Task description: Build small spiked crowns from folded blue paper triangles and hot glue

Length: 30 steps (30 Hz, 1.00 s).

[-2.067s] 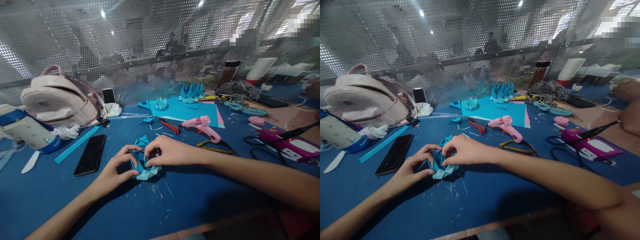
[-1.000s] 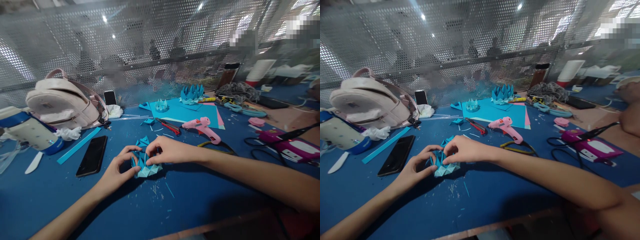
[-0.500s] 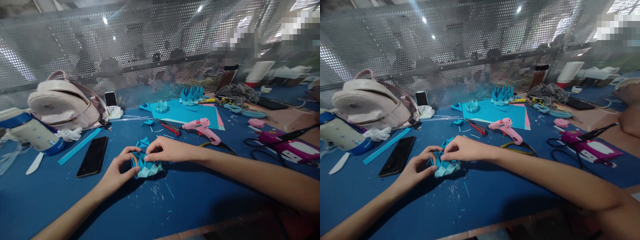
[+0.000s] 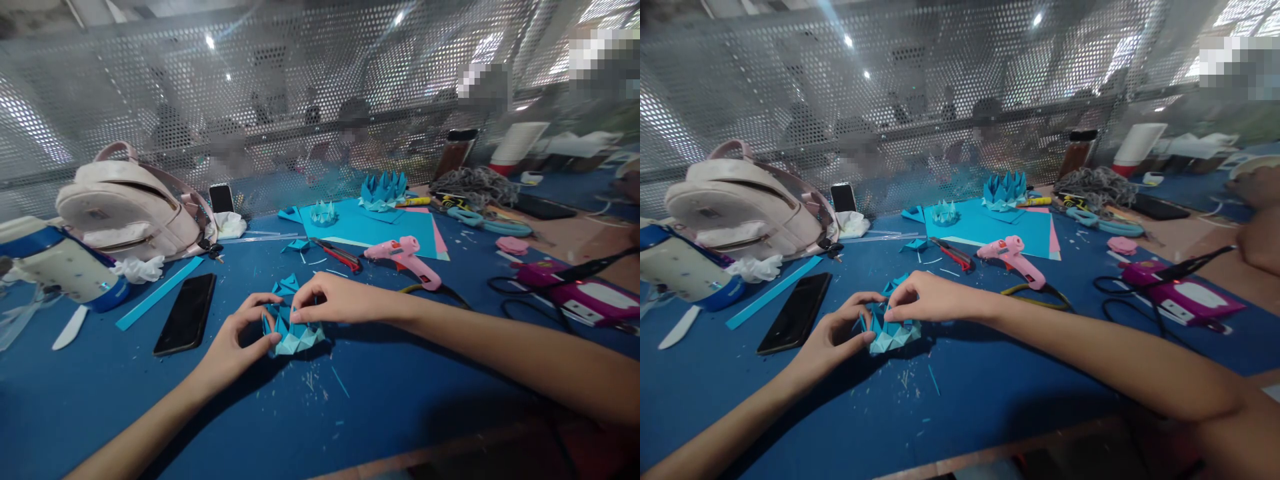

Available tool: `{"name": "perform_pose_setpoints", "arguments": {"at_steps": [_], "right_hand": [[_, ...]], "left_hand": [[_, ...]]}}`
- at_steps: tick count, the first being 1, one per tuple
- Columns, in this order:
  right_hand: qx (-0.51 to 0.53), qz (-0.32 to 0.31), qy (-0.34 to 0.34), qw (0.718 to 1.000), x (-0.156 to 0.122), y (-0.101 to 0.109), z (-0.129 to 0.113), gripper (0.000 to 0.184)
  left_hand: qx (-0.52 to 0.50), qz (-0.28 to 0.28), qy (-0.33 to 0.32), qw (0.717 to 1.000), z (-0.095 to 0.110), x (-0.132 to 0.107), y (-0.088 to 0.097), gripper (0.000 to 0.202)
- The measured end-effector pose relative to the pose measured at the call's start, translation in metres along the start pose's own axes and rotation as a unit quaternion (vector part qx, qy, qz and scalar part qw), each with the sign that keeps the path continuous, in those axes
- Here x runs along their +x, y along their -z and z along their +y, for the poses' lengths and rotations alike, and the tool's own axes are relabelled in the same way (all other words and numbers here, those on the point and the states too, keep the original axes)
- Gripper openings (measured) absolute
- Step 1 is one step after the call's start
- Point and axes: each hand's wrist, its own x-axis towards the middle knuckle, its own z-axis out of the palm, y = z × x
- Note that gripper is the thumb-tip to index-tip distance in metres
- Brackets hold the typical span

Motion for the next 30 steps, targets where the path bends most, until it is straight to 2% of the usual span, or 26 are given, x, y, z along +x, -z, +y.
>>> {"name": "perform_pose_setpoints", "arguments": {"at_steps": [30], "right_hand": [[0.014, 0.011, 0.002, 1.000, -0.0016, -0.0023, -0.0022, 0.024]], "left_hand": [[0.010, 0.020, 0.005, 1.000, -0.0016, 0.0011, -0.0007, 0.019]]}}
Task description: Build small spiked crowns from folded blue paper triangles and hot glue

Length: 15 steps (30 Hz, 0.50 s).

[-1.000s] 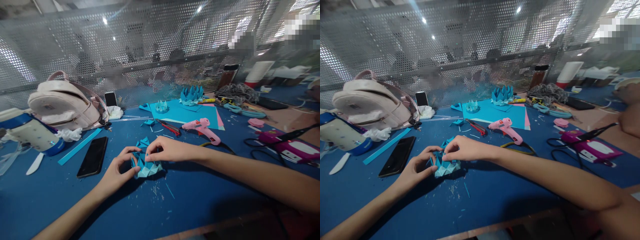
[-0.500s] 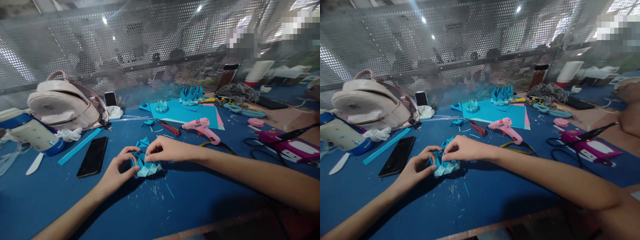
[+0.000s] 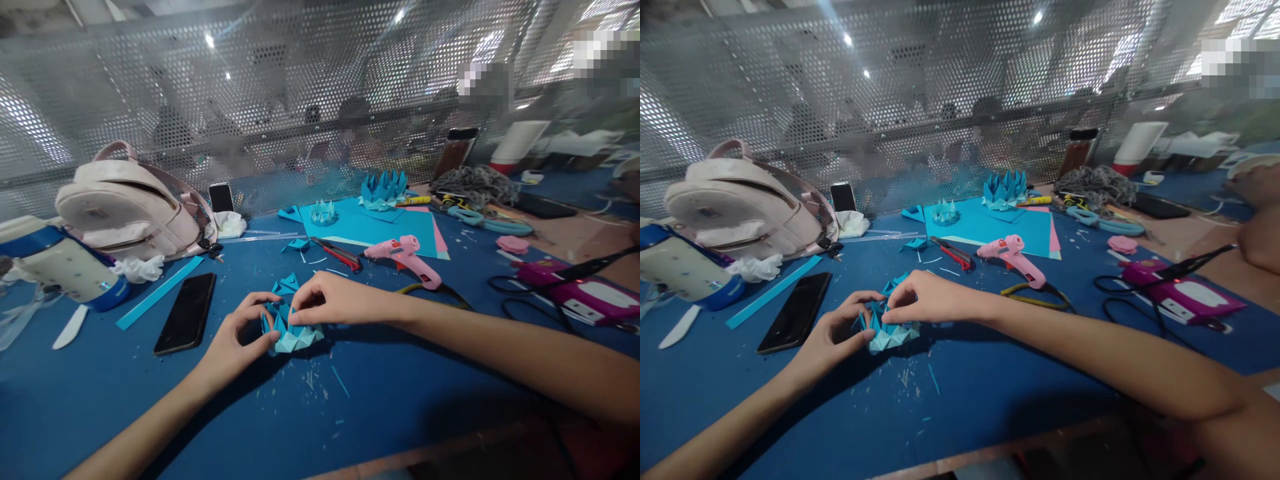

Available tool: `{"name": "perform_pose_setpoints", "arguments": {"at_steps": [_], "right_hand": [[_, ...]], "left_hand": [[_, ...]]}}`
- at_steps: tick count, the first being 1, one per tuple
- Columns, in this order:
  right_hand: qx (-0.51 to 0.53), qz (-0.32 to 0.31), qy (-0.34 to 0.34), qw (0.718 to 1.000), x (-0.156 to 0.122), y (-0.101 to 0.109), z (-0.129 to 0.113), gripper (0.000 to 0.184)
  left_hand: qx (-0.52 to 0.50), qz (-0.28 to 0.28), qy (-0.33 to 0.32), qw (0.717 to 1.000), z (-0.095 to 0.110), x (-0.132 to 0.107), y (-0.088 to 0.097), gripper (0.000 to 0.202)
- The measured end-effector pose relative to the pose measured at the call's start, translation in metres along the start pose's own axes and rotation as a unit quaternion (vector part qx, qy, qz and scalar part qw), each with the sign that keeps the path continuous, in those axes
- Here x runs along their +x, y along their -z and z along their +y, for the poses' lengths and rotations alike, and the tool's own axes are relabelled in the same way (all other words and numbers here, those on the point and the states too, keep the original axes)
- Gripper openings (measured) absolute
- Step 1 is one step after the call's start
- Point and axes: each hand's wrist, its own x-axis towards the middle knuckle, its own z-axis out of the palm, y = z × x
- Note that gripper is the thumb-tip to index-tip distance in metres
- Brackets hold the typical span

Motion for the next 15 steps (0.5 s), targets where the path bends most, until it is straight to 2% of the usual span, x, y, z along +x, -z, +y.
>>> {"name": "perform_pose_setpoints", "arguments": {"at_steps": [8, 15], "right_hand": [[0.002, 0.013, -0.001, 1.000, 0.0003, -0.0025, -0.0007, 0.022], [-0.004, 0.027, 0.006, 1.000, 0.0005, -0.0057, -0.0013, 0.018]], "left_hand": [[0.053, 0.005, -0.016, 0.998, 0.0017, -0.0011, -0.0006, 0.018], [0.050, 0.007, -0.018, 0.999, 0.0062, -0.0024, -0.0029, 0.016]]}}
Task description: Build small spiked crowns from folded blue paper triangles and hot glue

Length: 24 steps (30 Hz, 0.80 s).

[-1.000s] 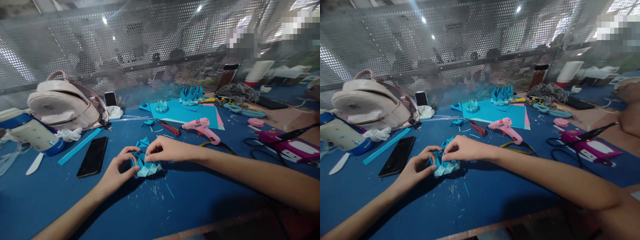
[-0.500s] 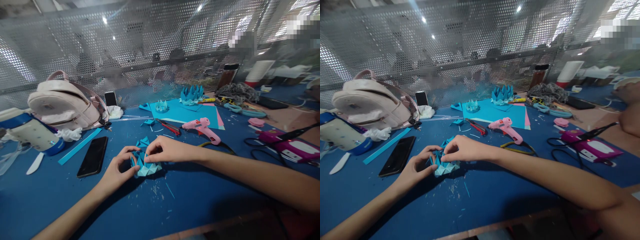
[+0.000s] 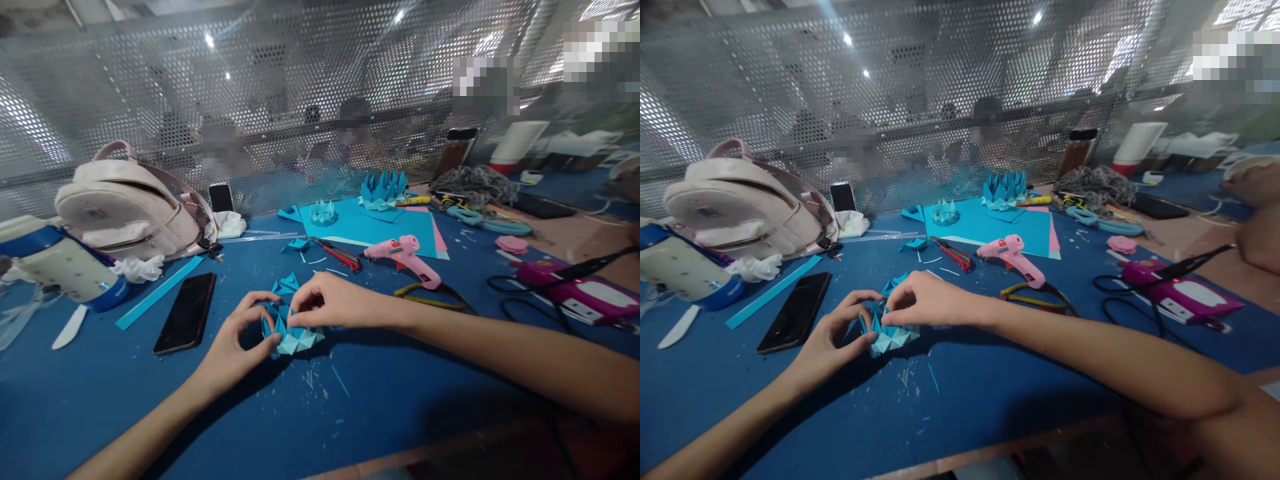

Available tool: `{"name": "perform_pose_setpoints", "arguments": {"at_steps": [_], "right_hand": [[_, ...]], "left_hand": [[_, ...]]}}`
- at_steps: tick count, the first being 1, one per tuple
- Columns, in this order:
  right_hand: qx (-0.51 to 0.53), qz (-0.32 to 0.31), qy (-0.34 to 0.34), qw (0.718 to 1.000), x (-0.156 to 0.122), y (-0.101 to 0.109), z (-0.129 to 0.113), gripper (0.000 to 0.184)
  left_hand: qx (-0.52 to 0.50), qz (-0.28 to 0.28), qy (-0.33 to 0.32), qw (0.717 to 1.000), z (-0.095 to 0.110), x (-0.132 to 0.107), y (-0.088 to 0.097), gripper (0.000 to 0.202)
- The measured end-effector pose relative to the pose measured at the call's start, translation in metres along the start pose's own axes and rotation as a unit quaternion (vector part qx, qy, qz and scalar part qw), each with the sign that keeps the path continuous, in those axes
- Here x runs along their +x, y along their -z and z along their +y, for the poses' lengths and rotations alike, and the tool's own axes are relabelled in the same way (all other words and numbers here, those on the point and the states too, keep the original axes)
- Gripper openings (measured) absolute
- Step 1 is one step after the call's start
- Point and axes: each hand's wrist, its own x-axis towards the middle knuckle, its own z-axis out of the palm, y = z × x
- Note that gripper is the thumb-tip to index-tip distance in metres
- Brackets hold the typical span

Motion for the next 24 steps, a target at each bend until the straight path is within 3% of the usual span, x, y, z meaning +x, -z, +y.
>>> {"name": "perform_pose_setpoints", "arguments": {"at_steps": [17, 21, 24], "right_hand": [[-0.044, 0.005, 0.000, 0.999, -0.0008, 0.0024, -0.0034, 0.022], [-0.112, 0.026, 0.039, 0.993, -0.0032, 0.0037, -0.0057, 0.018], [-0.207, 0.072, 0.118, 0.968, -0.0058, 0.0031, -0.0048, 0.008]], "left_hand": [[-0.021, 0.008, 0.014, 1.000, -0.0035, 0.0005, -0.0005, 0.017], [-0.013, 0.036, 0.001, 0.999, -0.0052, -0.0010, -0.0013, 0.016], [0.026, 0.099, -0.048, 0.994, -0.0075, -0.0023, 0.0000, 0.007]]}}
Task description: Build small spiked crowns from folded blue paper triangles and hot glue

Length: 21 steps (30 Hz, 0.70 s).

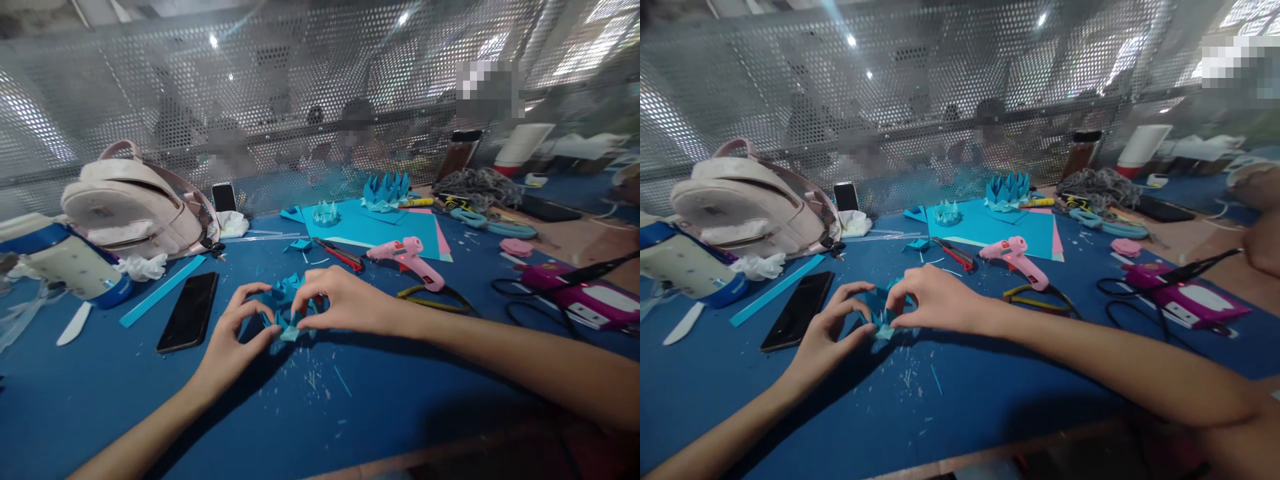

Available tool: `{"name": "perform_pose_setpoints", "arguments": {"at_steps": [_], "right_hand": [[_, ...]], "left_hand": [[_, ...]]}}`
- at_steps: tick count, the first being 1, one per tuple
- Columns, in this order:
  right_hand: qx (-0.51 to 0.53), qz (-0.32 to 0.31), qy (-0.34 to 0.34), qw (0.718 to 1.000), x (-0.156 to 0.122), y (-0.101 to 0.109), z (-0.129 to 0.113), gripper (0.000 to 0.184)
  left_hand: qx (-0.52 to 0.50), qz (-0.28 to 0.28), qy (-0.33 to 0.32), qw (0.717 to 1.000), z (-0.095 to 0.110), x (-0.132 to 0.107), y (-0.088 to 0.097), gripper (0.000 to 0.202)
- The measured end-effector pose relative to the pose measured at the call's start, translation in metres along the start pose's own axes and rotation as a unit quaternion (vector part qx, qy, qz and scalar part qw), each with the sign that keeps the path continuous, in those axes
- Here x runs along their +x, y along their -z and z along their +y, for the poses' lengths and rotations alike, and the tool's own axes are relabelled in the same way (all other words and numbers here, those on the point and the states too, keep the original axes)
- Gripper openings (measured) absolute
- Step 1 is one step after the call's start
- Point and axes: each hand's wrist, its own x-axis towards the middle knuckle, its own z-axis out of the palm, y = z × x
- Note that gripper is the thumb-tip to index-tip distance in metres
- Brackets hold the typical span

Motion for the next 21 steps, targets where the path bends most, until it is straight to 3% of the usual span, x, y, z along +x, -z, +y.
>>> {"name": "perform_pose_setpoints", "arguments": {"at_steps": [1, 3, 5, 6, 9, 13, 16, 19, 21], "right_hand": [[-0.038, 0.017, 0.047, 0.998, -0.001, -0.001, 0.001, 0.005], [-0.115, 0.067, 0.161, 0.978, -0.002, -0.002, 0.004, 0.009], [-0.199, 0.128, 0.270, 0.933, -0.003, -0.004, 0.008, 0.016], [-0.238, 0.155, 0.313, 0.906, -0.004, -0.005, 0.010, 0.017], [-0.315, 0.190, 0.406, 0.836, -0.004, -0.005, 0.016, 0.017], [-0.355, 0.212, 0.455, 0.789, -0.004, -0.004, 0.022, 0.012], [-0.369, 0.237, 0.459, 0.773, -0.003, -0.003, 0.024, 0.019], [-0.357, 0.246, 0.458, 0.777, -0.003, -0.003, 0.027, 0.030], [-0.347, 0.236, 0.458, 0.784, -0.003, -0.003, 0.030, 0.031]], "left_hand": [[0.003, 0.033, -0.021, 0.999, -0.002, 0.000, 0.001, 0.011], [-0.034, 0.109, -0.057, 0.992, -0.007, 0.002, 0.004, 0.049], [-0.113, 0.160, -0.070, 0.978, -0.012, 0.006, 0.008, 0.081], [-0.149, 0.162, -0.067, 0.973, -0.015, 0.007, 0.010, 0.086], [-0.205, 0.108, -0.062, 0.971, -0.016, 0.009, 0.017, 0.072], [-0.204, 0.005, -0.101, 0.974, -0.010, 0.004, 0.020, 0.027], [-0.197, -0.038, -0.110, 0.973, -0.008, -0.002, 0.018, 0.028], [-0.123, -0.039, -0.138, 0.982, -0.008, -0.004, 0.016, 0.036], [-0.071, -0.038, -0.175, 0.981, -0.005, -0.005, 0.014, 0.024]]}}
